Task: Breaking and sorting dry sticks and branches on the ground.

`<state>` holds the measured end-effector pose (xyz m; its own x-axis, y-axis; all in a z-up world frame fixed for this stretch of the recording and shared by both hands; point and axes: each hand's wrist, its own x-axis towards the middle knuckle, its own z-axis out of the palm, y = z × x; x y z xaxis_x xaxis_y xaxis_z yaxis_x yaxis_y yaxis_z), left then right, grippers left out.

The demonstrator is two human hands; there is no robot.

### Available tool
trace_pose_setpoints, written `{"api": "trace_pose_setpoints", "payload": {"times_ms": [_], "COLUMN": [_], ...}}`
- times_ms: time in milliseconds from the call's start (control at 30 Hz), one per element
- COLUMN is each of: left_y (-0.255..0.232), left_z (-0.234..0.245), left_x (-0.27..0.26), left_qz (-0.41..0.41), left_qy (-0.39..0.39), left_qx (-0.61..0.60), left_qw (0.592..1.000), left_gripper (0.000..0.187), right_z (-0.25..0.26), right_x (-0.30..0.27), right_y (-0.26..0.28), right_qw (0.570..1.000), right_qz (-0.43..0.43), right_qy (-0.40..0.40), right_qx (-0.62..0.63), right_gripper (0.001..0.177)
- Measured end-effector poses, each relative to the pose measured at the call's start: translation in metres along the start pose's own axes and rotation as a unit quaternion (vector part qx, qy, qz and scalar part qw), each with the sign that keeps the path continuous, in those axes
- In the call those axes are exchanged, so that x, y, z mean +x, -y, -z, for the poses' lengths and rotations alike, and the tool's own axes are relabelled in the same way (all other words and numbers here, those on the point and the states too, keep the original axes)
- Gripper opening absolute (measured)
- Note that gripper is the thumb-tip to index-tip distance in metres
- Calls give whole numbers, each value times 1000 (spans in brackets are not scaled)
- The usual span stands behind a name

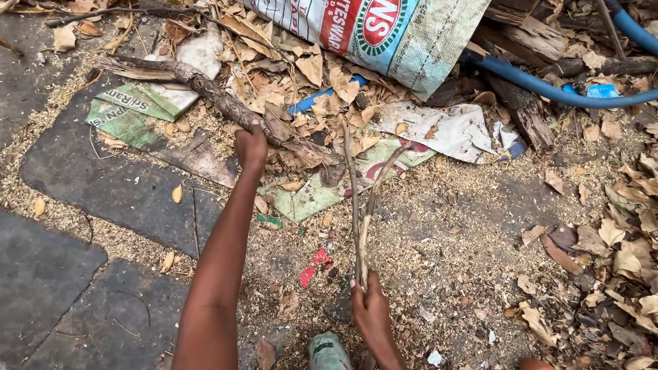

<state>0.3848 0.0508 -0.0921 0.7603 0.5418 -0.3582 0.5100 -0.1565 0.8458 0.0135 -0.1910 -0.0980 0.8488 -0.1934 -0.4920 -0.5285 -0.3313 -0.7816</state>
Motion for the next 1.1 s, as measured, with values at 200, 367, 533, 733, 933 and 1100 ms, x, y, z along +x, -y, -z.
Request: {"api": "trace_pose_setpoints", "payload": {"times_ms": [200,367,533,733,933,1100], "left_y": [8,-25,-9,-29,-49,-33], "left_z": [-5,22,26,47,60,43], "left_x": [32,-12,2,-44,-104,-103], "left_qz": [25,47,35,-70,-110,-224], "left_qy": [19,41,16,-86,-106,-100], "left_qx": [-29,-185,-193,-199,-139,-79], "left_qw": [999,981,980,974,978,966], "left_gripper": [29,34,52,57,77,83], "right_z": [1,4,6,3,-9,-23], "right_x": [-9,-21,-36,-49,-67,-75], "right_y": [-9,-8,-2,0,10,16], "right_qw": [998,998,998,997,994,993], "right_qz": [0,-3,0,21,75,103], "right_qy": [-37,-52,-60,-79,-80,-22], "right_qx": [-47,-30,-18,-13,-30,-53], "right_gripper": [30,32,31,35,36,35]}}
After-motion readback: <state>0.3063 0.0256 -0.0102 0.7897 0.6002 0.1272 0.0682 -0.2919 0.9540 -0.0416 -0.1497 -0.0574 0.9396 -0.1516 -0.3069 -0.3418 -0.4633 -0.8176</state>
